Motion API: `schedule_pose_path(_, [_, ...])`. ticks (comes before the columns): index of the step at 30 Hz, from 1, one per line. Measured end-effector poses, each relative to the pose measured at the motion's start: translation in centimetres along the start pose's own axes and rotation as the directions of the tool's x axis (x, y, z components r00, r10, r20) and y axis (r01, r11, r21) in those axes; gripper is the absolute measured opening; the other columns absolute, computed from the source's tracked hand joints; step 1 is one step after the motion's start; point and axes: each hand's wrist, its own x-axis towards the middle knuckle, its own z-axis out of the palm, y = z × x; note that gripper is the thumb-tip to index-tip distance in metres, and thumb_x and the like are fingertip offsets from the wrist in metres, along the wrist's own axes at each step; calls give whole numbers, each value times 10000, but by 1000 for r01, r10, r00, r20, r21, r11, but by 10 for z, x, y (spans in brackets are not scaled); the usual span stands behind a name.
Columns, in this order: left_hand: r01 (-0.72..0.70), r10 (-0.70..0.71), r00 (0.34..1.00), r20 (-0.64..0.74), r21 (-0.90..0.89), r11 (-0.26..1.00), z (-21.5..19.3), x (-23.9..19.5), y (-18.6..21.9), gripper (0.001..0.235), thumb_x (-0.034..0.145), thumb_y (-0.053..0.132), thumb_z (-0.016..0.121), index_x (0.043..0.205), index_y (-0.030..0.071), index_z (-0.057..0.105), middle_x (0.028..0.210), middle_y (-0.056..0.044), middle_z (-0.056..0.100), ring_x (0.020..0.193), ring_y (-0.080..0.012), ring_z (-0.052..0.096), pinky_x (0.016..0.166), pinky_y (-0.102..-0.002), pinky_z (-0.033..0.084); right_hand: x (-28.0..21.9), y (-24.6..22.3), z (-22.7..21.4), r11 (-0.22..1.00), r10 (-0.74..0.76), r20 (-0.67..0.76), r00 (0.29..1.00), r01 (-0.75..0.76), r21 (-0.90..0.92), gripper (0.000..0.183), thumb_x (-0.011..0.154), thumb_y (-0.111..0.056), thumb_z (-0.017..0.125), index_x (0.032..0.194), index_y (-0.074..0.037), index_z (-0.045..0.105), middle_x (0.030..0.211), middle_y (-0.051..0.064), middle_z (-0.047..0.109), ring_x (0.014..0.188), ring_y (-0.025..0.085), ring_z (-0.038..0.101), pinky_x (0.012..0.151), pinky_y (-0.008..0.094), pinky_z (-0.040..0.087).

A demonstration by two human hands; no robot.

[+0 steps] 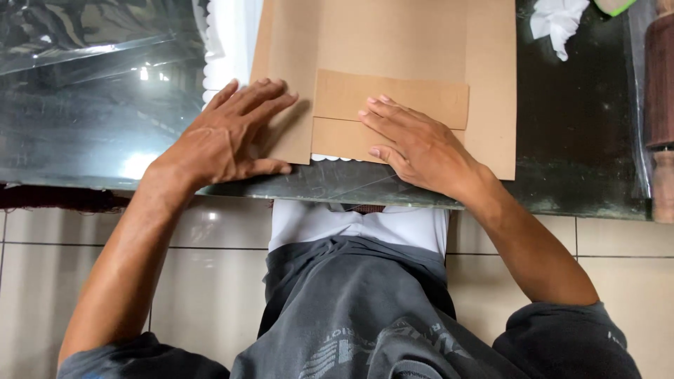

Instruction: Assemble cardboard bakery boxes by folding and fitting tabs.

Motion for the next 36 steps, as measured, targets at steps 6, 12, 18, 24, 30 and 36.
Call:
schedule_pose_path(6, [72, -74, 997, 31, 79, 994, -5, 8, 3, 484, 1020, 497, 612, 1371, 166, 656, 1388, -116, 664, 1322, -315, 571, 1125, -465, 432, 1, -1, 2, 999, 3, -34, 999, -4, -37, 461, 943, -166, 715, 1380, -45, 631, 1472, 165, 581, 1414, 292, 507, 1156, 397, 423])
schedule_pose_path(12, [315, -330, 944, 7, -313, 896, -14, 40, 4, 553, 895, 258, 772, 1395, 171, 552, 1098, -120, 789, 1046, -245, 766, 869, -360, 592, 1, -2, 2, 998, 3, -53, 999, -6, -58, 458, 939, -179, 725, 1370, -46, 642, 1462, 156, 589, 1400, 295, 513, 1140, 396, 430])
schedule_pose_path(18, [511, -514, 857, 17, -147, 847, 2, 56, 6, 1030, 773, 286, 905, 1604, 230, 298, 1345, -262, 552, 1235, -377, 537, 1031, -472, 448, 2, 1, 4, 998, 2, -47, 999, -5, -60, 448, 936, -186, 716, 1358, -48, 651, 1449, 151, 598, 1399, 293, 514, 1143, 393, 431])
schedule_pose_path(24, [-89, 85, 996, -41, -90, 992, 57, 72, 30, 618, 1098, 348, 552, 1643, 268, 270, 1691, -73, 383, 1595, -326, 232, 1280, -546, 123, -6, 18, 14, 991, -22, -14, 1000, 20, -132, 504, 987, -188, 664, 1437, 2, 540, 1481, 237, 528, 1403, 371, 488, 1180, 455, 394])
schedule_pose_path(30, [-148, 150, 985, 90, -25, 989, 58, 92, 68, 643, 1051, 582, 393, 1609, 272, 316, 1637, -131, 339, 1510, -373, 247, 1201, -564, 118, -65, 39, -54, 952, 227, 213, 950, -262, 155, 473, 967, -249, 640, 1419, -145, 551, 1482, 107, 573, 1386, 276, 552, 1192, 420, 443])
schedule_pose_path(36, [-81, 80, 987, 140, -1, 997, 59, 99, 69, 572, 1037, 577, 389, 1555, 342, 446, 1605, -98, 402, 1414, -358, 331, 1153, -558, 200, -134, 55, -68, 974, 195, -40, 980, -198, -112, 743, 693, -394, 865, 1342, -102, 650, 1484, 131, 550, 1440, 365, 416, 1149, 495, 379])
